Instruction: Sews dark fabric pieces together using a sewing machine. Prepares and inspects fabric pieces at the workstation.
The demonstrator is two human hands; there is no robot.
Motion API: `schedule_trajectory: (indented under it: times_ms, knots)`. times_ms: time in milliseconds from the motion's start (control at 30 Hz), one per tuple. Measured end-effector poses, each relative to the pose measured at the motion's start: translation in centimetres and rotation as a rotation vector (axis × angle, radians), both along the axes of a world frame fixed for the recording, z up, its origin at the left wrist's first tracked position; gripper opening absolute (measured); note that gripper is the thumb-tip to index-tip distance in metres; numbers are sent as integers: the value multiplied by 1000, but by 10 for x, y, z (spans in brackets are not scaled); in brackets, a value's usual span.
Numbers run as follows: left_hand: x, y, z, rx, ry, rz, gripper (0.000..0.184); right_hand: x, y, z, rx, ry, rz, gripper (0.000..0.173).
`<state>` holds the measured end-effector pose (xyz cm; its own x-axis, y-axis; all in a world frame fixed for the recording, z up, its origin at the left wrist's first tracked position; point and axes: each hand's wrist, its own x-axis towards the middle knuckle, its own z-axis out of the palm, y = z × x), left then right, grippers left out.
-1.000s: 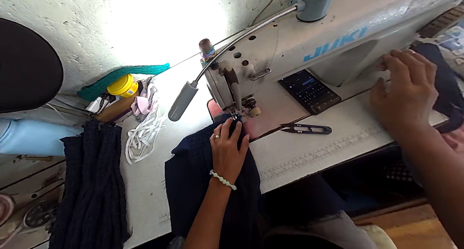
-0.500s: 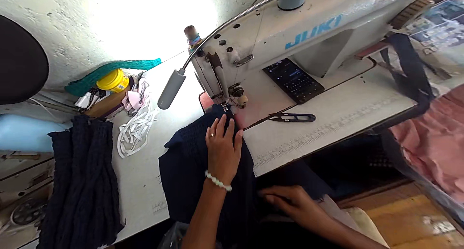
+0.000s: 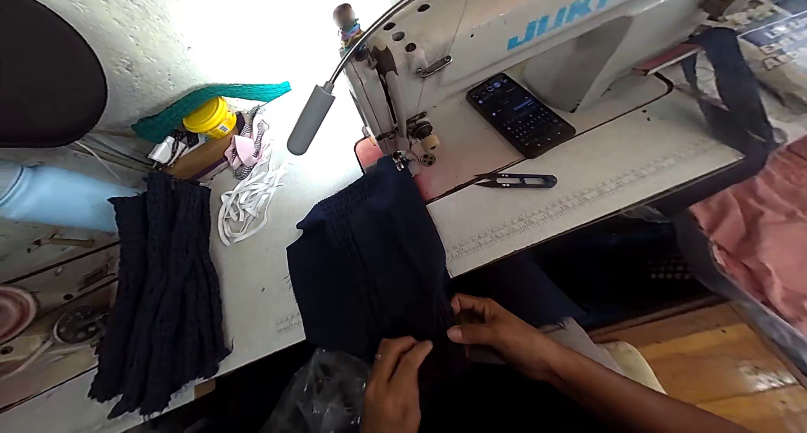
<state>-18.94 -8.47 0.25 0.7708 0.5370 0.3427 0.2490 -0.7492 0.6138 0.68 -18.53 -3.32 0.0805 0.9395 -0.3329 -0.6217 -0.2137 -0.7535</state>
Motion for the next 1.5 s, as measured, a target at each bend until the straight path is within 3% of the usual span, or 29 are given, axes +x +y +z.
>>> schedule_trajectory:
  times_ms: [233,400,500,600,667,733,867,1100,1233,1400,1500]
  knots:
    - [17,-1,-7,103,39,36,32,-9,-6,5,-35,-17,-95,23]
    - [2,25,13,-114,-8,221,26,-3,-15,4,-82,-68,-100,6]
    - [-2,26,19,168,41,369,23,-2,-18,5,-65,-54,-74,7]
    - [9,-1,13,297,-55,131,16,-6,-15,8,-50,-89,-78,1]
    - [20,-20,-2,247,-90,-87,25,-9,-14,11,-53,-130,-113,8]
    - [25,-25,-17,237,-66,-179,33,-11,-15,14,-51,-176,-144,14]
    - [25,-15,-24,326,-136,-136,17,-13,-22,18,-30,-329,-164,23]
    - [29,-10,-23,298,-175,-115,30,-27,-30,22,207,-628,-221,27]
    - [29,-5,-23,346,-234,-86,22,-22,-34,19,307,-621,-194,26]
    - [31,-4,-18,350,-329,11,13,1,-8,-11,-57,-761,-205,28]
    - [36,-5,-15,345,-364,17,15,9,16,-26,-101,-789,-123,38]
